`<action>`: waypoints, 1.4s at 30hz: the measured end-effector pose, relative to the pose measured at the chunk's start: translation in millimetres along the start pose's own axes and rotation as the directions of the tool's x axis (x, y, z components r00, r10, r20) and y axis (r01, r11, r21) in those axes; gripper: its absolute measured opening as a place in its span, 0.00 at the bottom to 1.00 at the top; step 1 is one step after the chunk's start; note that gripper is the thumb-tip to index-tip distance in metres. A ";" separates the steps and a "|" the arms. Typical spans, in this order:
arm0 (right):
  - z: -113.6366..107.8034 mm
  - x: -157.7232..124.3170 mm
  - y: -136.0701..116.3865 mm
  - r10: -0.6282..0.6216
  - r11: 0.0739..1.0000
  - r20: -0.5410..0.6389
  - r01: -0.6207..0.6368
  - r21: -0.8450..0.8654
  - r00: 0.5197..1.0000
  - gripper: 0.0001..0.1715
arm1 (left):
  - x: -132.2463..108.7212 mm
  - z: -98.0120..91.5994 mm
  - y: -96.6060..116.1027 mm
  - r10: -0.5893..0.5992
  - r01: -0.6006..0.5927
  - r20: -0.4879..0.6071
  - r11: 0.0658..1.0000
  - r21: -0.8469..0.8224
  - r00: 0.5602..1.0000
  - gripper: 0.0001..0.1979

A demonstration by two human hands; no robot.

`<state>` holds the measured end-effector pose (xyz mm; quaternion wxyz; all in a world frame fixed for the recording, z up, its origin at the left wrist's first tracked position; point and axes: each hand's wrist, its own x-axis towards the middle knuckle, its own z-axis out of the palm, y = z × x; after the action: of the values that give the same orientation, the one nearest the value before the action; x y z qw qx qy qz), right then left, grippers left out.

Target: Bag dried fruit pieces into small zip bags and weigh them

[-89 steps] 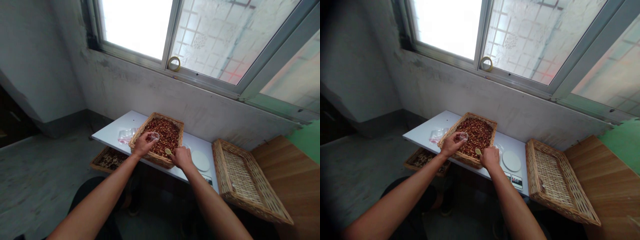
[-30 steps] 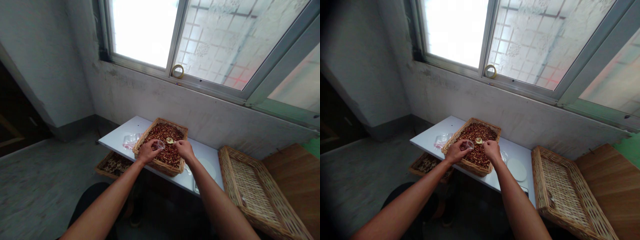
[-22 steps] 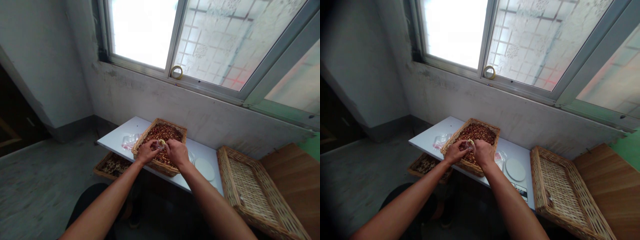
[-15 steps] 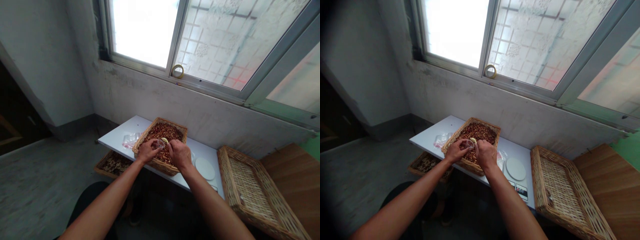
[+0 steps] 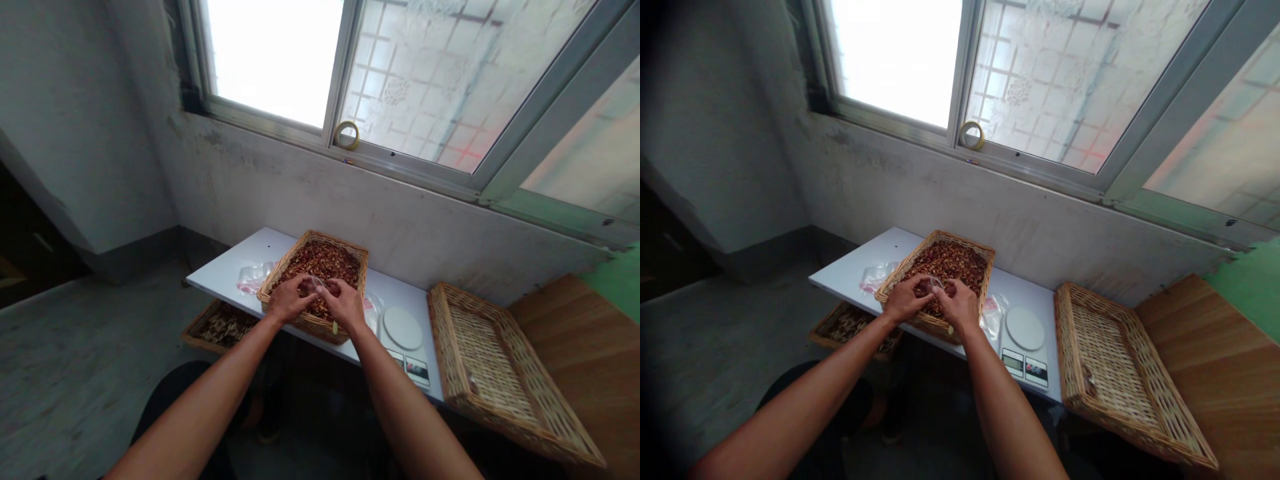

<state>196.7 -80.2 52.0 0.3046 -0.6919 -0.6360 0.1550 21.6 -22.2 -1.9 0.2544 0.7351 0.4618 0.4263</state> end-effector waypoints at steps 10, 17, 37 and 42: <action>6.8 27.0 2.3 0.042 0.991 0.011 -0.043 0.131 0.999 0.11 | 5.5 -10.3 -1.9 0.057 -0.012 0.223 0.980 -0.201 0.973 0.26; -46.6 6.3 33.9 0.068 0.996 -0.139 -0.060 0.062 0.988 0.15 | 6.6 -7.4 -7.7 0.025 -0.012 0.319 0.999 -0.043 0.947 0.16; -128.1 -30.8 156.3 0.244 0.881 -0.415 -0.379 -0.282 0.877 0.23 | 6.8 -1.2 -5.6 0.013 -0.024 0.257 0.999 0.038 0.966 0.16; -157.3 -27.9 163.6 0.228 0.921 -0.513 -0.355 -0.163 0.828 0.23 | 8.1 1.2 -5.5 0.001 -0.025 0.246 0.995 0.092 0.969 0.18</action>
<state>415.9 -143.6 66.5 0.3362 -0.8307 -0.4396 -0.0597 21.8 -12.5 -3.5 0.2716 0.7963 0.4416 0.3115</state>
